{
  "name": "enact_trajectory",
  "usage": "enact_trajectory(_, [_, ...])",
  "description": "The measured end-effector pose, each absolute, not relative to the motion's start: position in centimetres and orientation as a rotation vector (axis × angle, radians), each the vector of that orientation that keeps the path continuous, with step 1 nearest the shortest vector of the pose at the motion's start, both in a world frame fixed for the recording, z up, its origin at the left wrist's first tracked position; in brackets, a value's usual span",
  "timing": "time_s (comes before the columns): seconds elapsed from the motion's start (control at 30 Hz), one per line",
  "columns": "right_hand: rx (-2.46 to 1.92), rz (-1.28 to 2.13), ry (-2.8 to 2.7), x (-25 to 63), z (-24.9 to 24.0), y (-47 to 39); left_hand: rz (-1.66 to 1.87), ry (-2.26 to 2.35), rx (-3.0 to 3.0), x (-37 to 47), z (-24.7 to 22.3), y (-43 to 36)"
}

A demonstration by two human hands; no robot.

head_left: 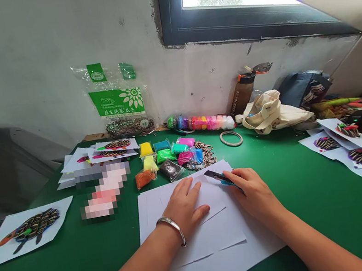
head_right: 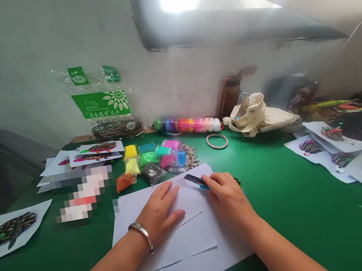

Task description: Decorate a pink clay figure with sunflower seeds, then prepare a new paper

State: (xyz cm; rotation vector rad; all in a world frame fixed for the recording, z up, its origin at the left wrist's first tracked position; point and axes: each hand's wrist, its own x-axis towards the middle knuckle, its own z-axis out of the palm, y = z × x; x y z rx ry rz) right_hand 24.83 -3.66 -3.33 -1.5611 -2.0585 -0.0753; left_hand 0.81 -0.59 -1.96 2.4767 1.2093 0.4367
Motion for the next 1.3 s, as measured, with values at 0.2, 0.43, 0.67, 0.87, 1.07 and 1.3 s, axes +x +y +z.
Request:
enact_trajectory(0.2, [-1.537, -0.074, -2.081, 24.8, -3.3, -3.6, 0.412, 1.206, 2.535, 0.7, -1.9, -0.7])
enact_trajectory(0.43, [-1.534, -0.051, -2.103, 24.6, -3.1, -3.6, 0.204, 1.174, 2.702, 1.1, -1.1, -0.8])
enact_trajectory(0.67, [-1.53, -0.066, -2.118, 24.5, -3.1, -3.5, 0.131, 1.167, 2.734, 1.2, -1.0, -0.8])
enact_trajectory(0.87, [-1.53, -0.08, -2.117, 24.4, -3.0, -3.5, 0.091, 1.191, 2.736, 1.4, -1.1, -1.0])
enact_trajectory(1.07, [-1.536, -0.061, -2.117, 24.3, -3.0, -3.5, 0.096, 1.215, 2.742, 1.6, -1.0, -1.1])
enact_trajectory(1.3, [-1.607, -0.05, -2.066, 24.7, -3.2, -3.3, 0.224, 1.226, 2.751, 1.5, -1.8, -1.1])
